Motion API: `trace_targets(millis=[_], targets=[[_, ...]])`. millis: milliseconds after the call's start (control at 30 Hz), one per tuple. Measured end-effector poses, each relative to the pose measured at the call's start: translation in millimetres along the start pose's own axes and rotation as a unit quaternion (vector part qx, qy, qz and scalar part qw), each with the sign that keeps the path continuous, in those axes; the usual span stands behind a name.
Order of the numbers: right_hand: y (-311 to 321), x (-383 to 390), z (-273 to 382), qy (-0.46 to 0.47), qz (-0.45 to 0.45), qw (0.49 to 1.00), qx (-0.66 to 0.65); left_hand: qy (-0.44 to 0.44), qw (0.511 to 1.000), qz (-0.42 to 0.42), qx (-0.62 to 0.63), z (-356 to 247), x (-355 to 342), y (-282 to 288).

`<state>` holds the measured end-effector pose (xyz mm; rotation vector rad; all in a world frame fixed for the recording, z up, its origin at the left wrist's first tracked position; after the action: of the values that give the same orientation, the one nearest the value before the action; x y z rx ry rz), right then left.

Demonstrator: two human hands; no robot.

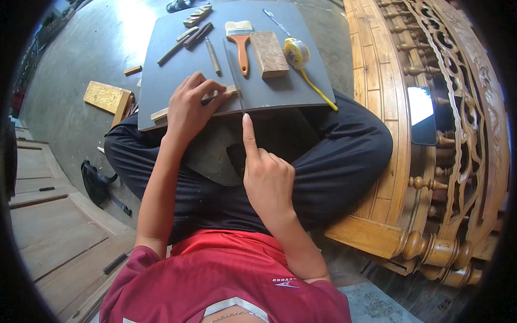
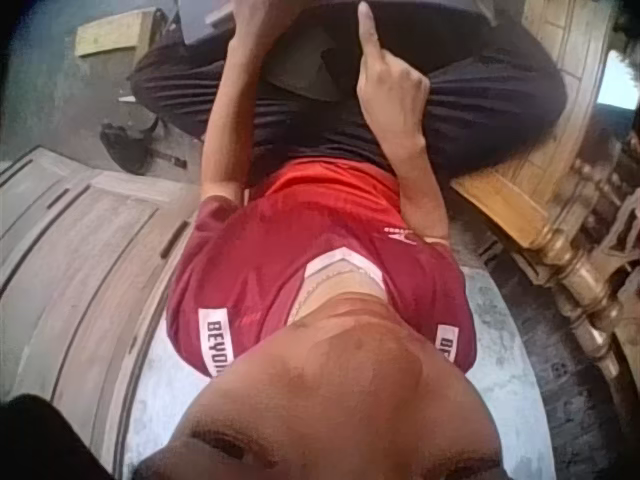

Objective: Measure and mark a wooden block and strip using a ruler and pen.

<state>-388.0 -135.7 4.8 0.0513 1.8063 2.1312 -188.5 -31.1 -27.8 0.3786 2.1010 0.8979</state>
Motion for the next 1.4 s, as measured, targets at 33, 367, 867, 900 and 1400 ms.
trace_targets(millis=[33,367,867,900,1400], targets=[[-1,-3,0,-0.004,-0.001,1.0,0.001,0.004,1.0,0.006,-0.004,0,0,2],[-16,-30,-4,0.02,-0.017,1.0,0.009,0.015,1.0,0.0,-0.009,2,2,-3],[-23,-57,-6,0.021,-0.023,0.999,0.024,0.01,1.0,-0.017,0.003,0,3,-5],[-22,-51,-5,0.028,-0.03,0.999,0.016,0.013,1.0,-0.017,-0.002,1,3,-3],[-33,-65,-8,0.02,-0.047,0.999,0.003,0.008,1.0,0.005,0.01,-7,-1,-1]])
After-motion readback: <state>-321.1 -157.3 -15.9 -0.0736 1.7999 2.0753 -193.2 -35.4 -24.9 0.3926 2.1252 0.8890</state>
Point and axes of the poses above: each hand's wrist, its own x-axis away from the middle knuckle, its own y-axis out of the back of the hand, z = x × y, the point moved 1 cm from there along -x, towards the middle knuckle, and after that the axes turned 1 degree about -z, right-handed, at the moved point
